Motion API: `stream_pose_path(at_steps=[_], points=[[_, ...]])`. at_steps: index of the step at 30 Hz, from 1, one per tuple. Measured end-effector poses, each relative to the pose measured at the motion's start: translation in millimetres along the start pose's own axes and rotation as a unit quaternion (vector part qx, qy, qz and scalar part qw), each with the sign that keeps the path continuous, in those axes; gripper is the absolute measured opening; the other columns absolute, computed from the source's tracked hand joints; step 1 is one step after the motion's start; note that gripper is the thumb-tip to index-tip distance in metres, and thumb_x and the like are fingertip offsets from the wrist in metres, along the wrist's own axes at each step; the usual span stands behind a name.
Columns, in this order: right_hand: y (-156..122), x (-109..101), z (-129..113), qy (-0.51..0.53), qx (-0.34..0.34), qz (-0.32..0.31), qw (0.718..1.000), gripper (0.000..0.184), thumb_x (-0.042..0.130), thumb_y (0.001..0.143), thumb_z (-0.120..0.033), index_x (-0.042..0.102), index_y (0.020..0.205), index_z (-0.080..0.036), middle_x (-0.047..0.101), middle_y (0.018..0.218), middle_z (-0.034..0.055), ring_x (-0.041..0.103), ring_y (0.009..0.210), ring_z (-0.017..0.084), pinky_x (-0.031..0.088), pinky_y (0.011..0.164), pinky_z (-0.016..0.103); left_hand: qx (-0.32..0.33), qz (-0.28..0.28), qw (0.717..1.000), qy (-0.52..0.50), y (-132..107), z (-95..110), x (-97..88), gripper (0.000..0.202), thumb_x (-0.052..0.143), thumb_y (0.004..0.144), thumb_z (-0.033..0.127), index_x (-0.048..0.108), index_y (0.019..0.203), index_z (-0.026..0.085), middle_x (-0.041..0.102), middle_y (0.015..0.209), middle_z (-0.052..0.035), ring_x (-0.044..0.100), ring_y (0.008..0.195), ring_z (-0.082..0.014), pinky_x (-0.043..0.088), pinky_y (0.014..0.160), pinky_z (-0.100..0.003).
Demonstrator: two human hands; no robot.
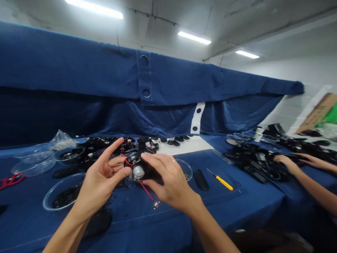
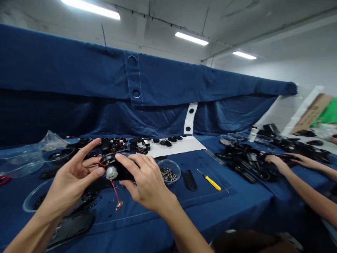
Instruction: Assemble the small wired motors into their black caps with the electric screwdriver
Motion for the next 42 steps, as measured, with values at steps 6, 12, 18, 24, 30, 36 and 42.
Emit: stream_pose_path(at_steps=[6,12,18,24,30,36,42], points=[[-0.1,-10.7,-8.3,-0.004,0.025,0.004,1.000,0.067,0.069,0.096,-0.036,0.041,0.157,-0.029,0.066,0.142,0.0055,0.062,0.129,0.022,0.048,0.113,0.039,0.002,0.032,0.998,0.054,-4.1,6.9,-0.8,0.082,0.096,0.066,0.037,0.066,0.142,0.036,0.080,0.090,-0.0007,0.077,0.080,-0.0222,0.069,0.073,-0.030],[-2.5,-15.5,-12.0,0.057,0.045,0.024,0.997,0.068,0.071,0.091,-0.031,0.042,0.153,-0.029,0.064,0.145,0.0051,0.065,0.126,0.022,0.049,0.113,0.039,0.010,0.057,0.994,0.093,-9.0,15.3,5.4,0.077,0.093,0.067,0.047,0.067,0.139,0.042,0.081,0.093,0.0030,0.077,0.092,-0.0266,0.070,0.081,-0.037],[-44.4,7.6,35.7,0.271,0.279,0.154,0.908,0.064,0.083,0.078,-0.034,0.051,0.133,-0.026,0.073,0.121,0.0055,0.071,0.110,0.021,0.056,0.100,0.038,0.014,0.043,0.976,0.214,-53.5,-12.7,-3.3,0.072,0.074,0.089,0.052,0.048,0.156,0.038,0.082,0.111,-0.0060,0.080,0.090,-0.0305,0.069,0.072,-0.040],[-78.4,46.1,63.3,0.243,0.385,0.174,0.873,0.062,0.084,0.075,-0.034,0.054,0.128,-0.022,0.073,0.121,0.0101,0.069,0.115,0.028,0.052,0.106,0.047,0.286,-0.049,0.770,0.568,-95.6,-37.7,3.0,0.068,0.083,0.084,0.047,0.060,0.147,0.035,0.060,0.154,-0.0134,0.054,0.142,-0.0442,0.028,0.124,-0.069],[-96.2,48.9,66.0,0.203,0.408,0.219,0.863,0.065,0.085,0.075,-0.035,0.056,0.132,-0.025,0.075,0.119,0.0079,0.072,0.108,0.027,0.055,0.101,0.045,0.083,0.225,0.753,0.613,-81.7,-29.1,-99.3,0.102,0.065,0.094,0.058,0.014,0.167,0.009,0.015,0.173,-0.0301,0.019,0.156,-0.0561,0.021,0.115,-0.085],[-105.5,53.7,70.2,0.194,0.409,0.213,0.866,0.060,0.085,0.074,-0.032,0.060,0.128,-0.025,0.076,0.119,0.0066,0.073,0.110,0.026,0.056,0.101,0.044,-0.047,0.207,0.756,0.619,-77.5,-51.4,-130.1,0.114,0.054,0.091,0.071,0.005,0.166,0.000,0.009,0.171,-0.0370,0.010,0.157,-0.0563,0.017,0.113,-0.086],[-106.7,55.7,70.1,0.207,0.406,0.201,0.867,0.061,0.085,0.076,-0.034,0.059,0.130,-0.025,0.076,0.119,0.0072,0.073,0.109,0.027,0.056,0.102,0.045,-0.023,0.225,0.787,0.573,-73.3,-66.0,-133.8,0.106,0.055,0.092,0.070,0.017,0.165,0.004,0.014,0.171,-0.0359,0.012,0.161,-0.0483,0.016,0.118,-0.080]])
Point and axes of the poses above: each hand's wrist, its own y-axis towards the middle knuckle, its own x-axis out of the palm, z = x × y, the point moved 6 cm from there along y, towards the middle knuckle
